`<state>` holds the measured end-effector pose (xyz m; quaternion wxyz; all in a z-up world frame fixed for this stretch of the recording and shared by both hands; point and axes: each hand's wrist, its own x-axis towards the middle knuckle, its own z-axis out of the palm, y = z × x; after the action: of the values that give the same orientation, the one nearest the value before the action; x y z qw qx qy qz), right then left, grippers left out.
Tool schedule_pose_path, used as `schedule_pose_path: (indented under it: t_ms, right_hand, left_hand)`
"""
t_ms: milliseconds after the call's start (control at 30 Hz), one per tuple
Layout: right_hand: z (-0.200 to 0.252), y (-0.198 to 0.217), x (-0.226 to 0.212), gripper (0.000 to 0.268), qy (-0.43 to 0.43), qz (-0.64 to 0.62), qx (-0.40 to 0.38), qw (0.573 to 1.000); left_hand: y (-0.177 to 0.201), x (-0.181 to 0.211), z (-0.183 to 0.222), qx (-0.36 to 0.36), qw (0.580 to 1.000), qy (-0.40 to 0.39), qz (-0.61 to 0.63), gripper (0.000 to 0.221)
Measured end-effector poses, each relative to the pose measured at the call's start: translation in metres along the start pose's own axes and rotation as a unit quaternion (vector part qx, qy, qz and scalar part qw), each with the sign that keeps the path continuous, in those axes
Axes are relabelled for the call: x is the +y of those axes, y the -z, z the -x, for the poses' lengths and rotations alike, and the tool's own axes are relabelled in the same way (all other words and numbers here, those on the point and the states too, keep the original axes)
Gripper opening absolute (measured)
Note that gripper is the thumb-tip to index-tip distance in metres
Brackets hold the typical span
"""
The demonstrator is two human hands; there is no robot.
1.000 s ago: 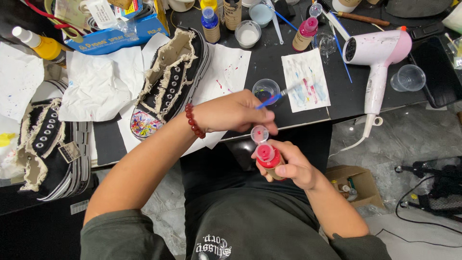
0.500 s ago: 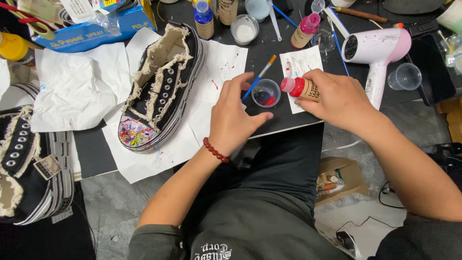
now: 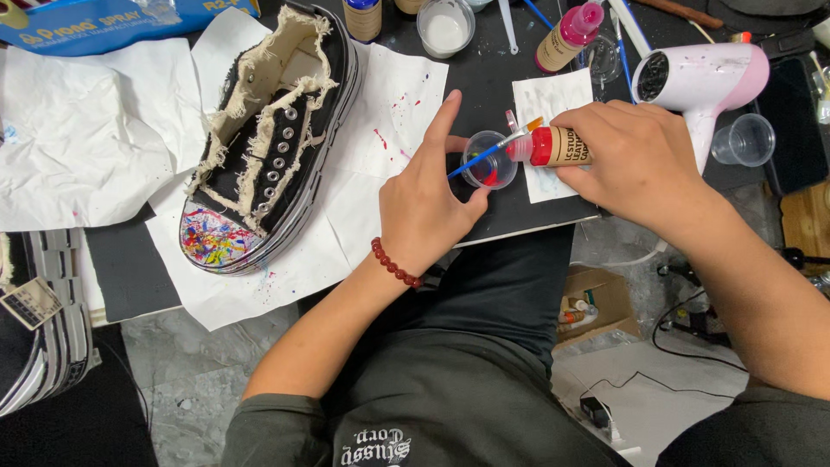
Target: The person mixes paint in a small cup, paints vertical red and pink lines onto the sole of a platform sneaker, and uses a hairdryer to dry the painted sole.
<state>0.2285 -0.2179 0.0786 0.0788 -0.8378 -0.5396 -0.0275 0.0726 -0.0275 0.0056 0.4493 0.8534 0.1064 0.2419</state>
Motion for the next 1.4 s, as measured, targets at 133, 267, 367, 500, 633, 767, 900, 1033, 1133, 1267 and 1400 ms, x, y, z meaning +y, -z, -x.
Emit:
schedule_pose_path:
  t_ms: [133,267,367,500,633,767,900,1033,1133,1267,1400]
  right_hand:
    - [-0.006,0.007,-0.002,0.049,0.029,0.027,-0.004,0.999]
    - [-0.014,0.014,-0.009,0.047,0.053,0.05,-0.005,0.997]
    - [-0.021,0.02,-0.015,0.045,0.078,0.058,0.009,0.995]
    - [-0.027,0.025,-0.02,0.044,0.088,0.064,-0.002,0.994]
    - [-0.03,0.028,-0.023,0.042,0.091,0.074,-0.01,0.993]
    - [-0.03,0.028,-0.024,0.042,0.087,0.076,-0.013,0.993]
    - [-0.026,0.025,-0.019,0.043,0.08,0.06,-0.012,0.995]
    - [-0.019,0.014,-0.009,0.042,0.045,0.037,-0.021,0.998]
    - [-0.013,0.006,-0.005,0.038,-0.03,-0.024,-0.045,0.998]
    - [-0.01,0.001,0.002,0.041,-0.048,-0.137,-0.038,0.989]
    - [-0.007,-0.003,0.007,0.045,-0.084,-0.181,-0.045,0.979]
  left_hand:
    - [0.003,0.0,-0.002,-0.018,1.0,0.003,0.013,0.106]
    - [0.003,0.001,-0.003,-0.041,0.999,0.019,0.012,0.105]
    - [0.004,0.001,-0.003,-0.043,0.999,0.02,0.018,0.106]
    - [0.004,0.0,-0.003,-0.041,0.999,0.018,0.016,0.106]
    - [0.005,-0.001,-0.002,-0.046,0.998,0.026,0.027,0.106]
    - [0.003,0.0,-0.003,-0.035,0.999,0.017,0.019,0.105]
    - [0.002,0.0,-0.003,-0.03,0.999,0.01,0.006,0.104]
    - [0.003,-0.001,-0.002,-0.04,0.999,0.016,-0.001,0.105]
    - [0.002,-0.002,-0.002,-0.022,1.0,0.0,-0.01,0.103]
    - [0.004,0.0,-0.003,-0.031,0.999,0.008,-0.012,0.109]
    - [0.009,0.004,-0.006,-0.04,0.999,0.02,0.001,0.119]
